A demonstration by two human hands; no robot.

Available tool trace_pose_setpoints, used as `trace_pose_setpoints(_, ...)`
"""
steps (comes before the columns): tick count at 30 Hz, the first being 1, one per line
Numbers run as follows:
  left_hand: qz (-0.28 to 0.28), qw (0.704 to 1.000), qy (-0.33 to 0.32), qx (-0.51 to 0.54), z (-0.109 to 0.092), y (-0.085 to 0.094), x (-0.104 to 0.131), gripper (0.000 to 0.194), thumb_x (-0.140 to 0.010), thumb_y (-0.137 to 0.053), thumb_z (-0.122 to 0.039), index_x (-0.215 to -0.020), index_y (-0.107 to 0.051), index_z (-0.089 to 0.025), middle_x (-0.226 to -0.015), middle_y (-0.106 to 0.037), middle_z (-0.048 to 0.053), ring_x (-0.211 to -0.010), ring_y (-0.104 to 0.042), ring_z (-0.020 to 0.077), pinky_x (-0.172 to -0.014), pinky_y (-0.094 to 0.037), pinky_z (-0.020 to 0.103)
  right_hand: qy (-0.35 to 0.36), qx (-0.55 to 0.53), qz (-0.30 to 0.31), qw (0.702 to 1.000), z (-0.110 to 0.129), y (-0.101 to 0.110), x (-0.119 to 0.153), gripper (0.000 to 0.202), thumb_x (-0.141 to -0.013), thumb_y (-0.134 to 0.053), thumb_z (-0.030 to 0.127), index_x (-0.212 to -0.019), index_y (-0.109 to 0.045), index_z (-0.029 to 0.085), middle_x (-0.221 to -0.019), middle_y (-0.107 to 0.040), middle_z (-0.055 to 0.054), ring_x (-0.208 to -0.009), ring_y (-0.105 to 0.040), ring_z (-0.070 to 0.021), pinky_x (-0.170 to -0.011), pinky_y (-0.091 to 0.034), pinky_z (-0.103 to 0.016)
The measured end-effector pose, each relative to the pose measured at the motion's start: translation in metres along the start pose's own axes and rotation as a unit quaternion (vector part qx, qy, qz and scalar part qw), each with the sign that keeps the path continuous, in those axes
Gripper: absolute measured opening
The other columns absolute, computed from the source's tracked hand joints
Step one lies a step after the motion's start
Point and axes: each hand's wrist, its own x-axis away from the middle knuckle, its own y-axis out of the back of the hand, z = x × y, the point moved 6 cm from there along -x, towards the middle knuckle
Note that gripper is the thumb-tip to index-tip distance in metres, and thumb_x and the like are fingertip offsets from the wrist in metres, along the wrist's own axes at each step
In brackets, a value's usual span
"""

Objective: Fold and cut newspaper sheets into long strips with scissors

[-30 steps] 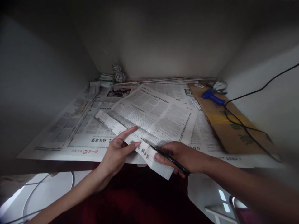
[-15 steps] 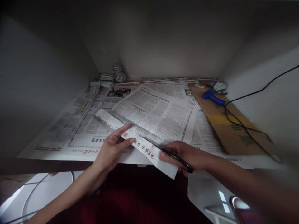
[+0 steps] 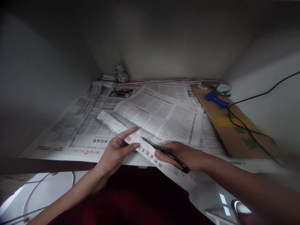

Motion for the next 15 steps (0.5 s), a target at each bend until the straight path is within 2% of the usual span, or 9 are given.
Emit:
trace_pose_setpoints(3, 0.002, 1.0, -0.001, 0.002, 0.001, 0.0, 0.0, 0.067, -0.074, -0.085, -0.028, -0.137, -0.064, -0.024, -0.076, -0.071, 0.0, -0.07, -0.065, 0.015, -0.07, -0.056, 0.03, -0.004, 0.011, 0.003, 1.0, -0.01, -0.001, -0.001, 0.043, -0.094, -0.059, 0.06, -0.081, -0.06, 0.018, -0.073, -0.055, 0.001, -0.064, -0.048, -0.0135, -0.058, -0.04, -0.026)
trace_pose_setpoints(8, 0.004, 1.0, 0.003, 0.011, 0.004, 0.0, 0.0, 0.065, -0.075, -0.085, -0.028, -0.136, -0.064, -0.026, -0.081, -0.072, 0.001, -0.072, -0.066, 0.0158, -0.071, -0.056, 0.031, -0.018, 0.022, -0.008, 1.0, -0.015, 0.0, -0.002, 0.043, -0.088, -0.065, 0.059, -0.079, -0.059, 0.018, -0.071, -0.053, 0.001, -0.064, -0.048, -0.0128, -0.056, -0.039, -0.024)
trace_pose_setpoints(11, -0.021, 1.0, 0.004, 0.008, 0.003, 0.008, -0.003, 0.061, -0.076, -0.084, -0.03, -0.133, -0.066, -0.026, -0.082, -0.073, 0.002, -0.073, -0.067, 0.0158, -0.073, -0.056, 0.032, -0.038, 0.018, -0.015, 0.999, -0.017, 0.001, 0.0, 0.039, -0.087, -0.068, 0.055, -0.08, -0.061, 0.018, -0.072, -0.054, 0.001, -0.065, -0.048, -0.0125, -0.056, -0.039, -0.023)
trace_pose_setpoints(15, -0.075, 0.996, -0.037, -0.036, -0.006, 0.022, -0.007, 0.052, -0.072, -0.086, -0.03, -0.123, -0.073, -0.026, -0.115, -0.074, 0.005, -0.092, -0.068, 0.017, -0.083, -0.056, 0.03, -0.048, 0.039, -0.007, 0.998, -0.017, 0.001, 0.001, 0.037, -0.086, -0.068, 0.053, -0.081, -0.06, 0.018, -0.072, -0.053, 0.001, -0.065, -0.047, -0.0128, -0.056, -0.038, -0.024)
